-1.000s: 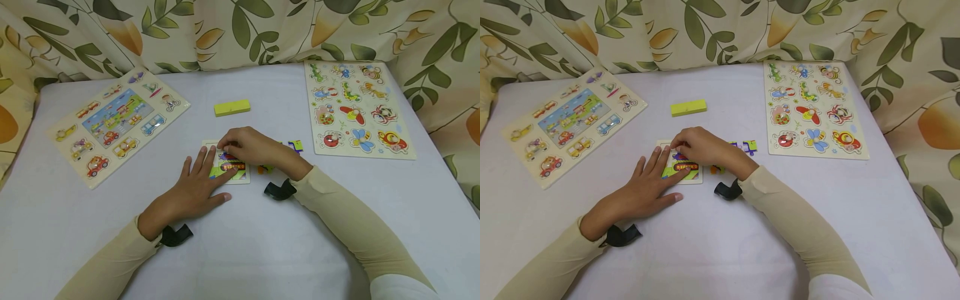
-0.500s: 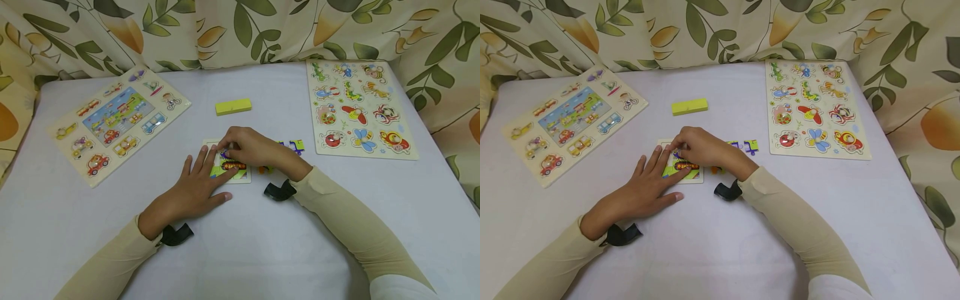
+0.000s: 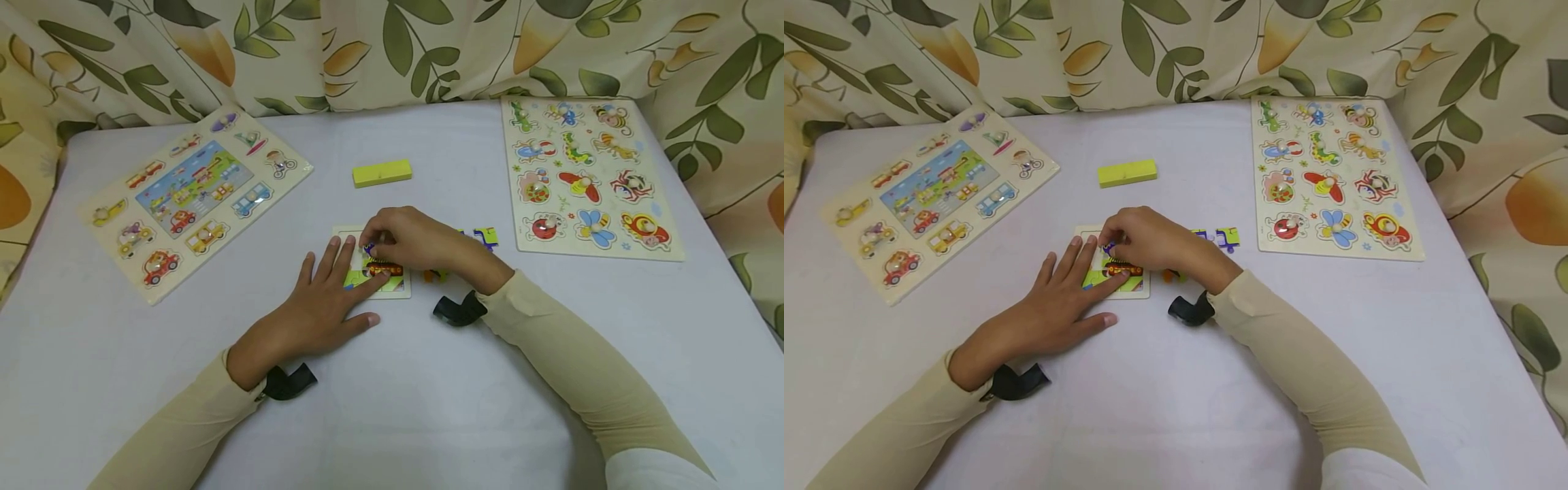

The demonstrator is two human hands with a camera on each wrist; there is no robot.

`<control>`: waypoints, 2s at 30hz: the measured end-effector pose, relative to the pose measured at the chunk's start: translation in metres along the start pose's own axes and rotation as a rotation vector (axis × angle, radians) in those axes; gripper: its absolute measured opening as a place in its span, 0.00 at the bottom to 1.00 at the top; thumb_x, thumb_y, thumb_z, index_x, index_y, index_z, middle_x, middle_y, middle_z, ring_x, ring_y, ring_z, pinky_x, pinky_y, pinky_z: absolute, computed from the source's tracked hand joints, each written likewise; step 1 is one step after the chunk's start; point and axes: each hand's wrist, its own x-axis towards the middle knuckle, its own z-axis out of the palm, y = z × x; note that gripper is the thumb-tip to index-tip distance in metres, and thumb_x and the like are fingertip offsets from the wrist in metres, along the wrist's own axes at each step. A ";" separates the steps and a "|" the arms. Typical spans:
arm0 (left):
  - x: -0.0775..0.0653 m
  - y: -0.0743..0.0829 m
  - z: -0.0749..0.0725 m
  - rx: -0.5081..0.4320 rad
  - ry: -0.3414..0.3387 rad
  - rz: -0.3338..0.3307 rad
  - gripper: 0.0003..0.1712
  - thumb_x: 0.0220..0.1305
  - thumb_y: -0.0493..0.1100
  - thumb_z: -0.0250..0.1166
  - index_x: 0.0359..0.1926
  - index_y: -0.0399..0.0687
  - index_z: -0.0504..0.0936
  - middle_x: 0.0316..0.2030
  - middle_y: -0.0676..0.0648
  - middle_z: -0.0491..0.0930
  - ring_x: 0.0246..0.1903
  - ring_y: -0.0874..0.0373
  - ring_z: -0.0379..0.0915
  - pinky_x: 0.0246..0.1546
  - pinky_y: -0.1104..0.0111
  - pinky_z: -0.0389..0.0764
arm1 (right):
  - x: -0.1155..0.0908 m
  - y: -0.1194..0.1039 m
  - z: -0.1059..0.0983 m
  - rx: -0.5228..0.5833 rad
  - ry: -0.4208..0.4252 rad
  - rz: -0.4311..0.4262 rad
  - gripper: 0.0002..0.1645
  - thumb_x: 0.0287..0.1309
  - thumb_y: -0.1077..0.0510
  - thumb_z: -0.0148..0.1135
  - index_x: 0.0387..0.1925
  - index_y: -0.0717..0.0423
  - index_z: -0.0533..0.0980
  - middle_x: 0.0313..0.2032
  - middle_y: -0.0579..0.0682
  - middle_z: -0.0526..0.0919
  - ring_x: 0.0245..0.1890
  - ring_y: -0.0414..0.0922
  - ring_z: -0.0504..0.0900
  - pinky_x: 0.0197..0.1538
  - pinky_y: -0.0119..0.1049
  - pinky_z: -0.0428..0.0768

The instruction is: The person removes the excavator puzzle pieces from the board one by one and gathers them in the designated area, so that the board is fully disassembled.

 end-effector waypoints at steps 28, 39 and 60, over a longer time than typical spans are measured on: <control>0.000 0.002 -0.001 0.026 0.012 0.000 0.37 0.69 0.65 0.53 0.75 0.71 0.54 0.74 0.35 0.26 0.71 0.40 0.13 0.64 0.37 0.31 | -0.005 0.005 -0.002 0.145 -0.023 -0.028 0.05 0.65 0.64 0.60 0.41 0.53 0.79 0.33 0.47 0.80 0.34 0.43 0.75 0.42 0.37 0.73; -0.001 0.002 -0.001 0.004 0.018 0.001 0.36 0.70 0.64 0.52 0.75 0.71 0.54 0.74 0.36 0.26 0.71 0.41 0.13 0.64 0.37 0.31 | -0.006 0.010 -0.003 0.199 0.004 -0.027 0.10 0.66 0.64 0.58 0.48 0.56 0.78 0.37 0.46 0.82 0.36 0.43 0.76 0.45 0.37 0.74; 0.000 0.003 0.000 -0.016 -0.008 -0.019 0.38 0.69 0.64 0.54 0.75 0.72 0.52 0.74 0.37 0.22 0.70 0.41 0.09 0.63 0.38 0.26 | -0.030 0.021 -0.019 0.277 0.170 -0.007 0.13 0.67 0.66 0.56 0.49 0.59 0.81 0.42 0.50 0.83 0.36 0.45 0.74 0.40 0.37 0.73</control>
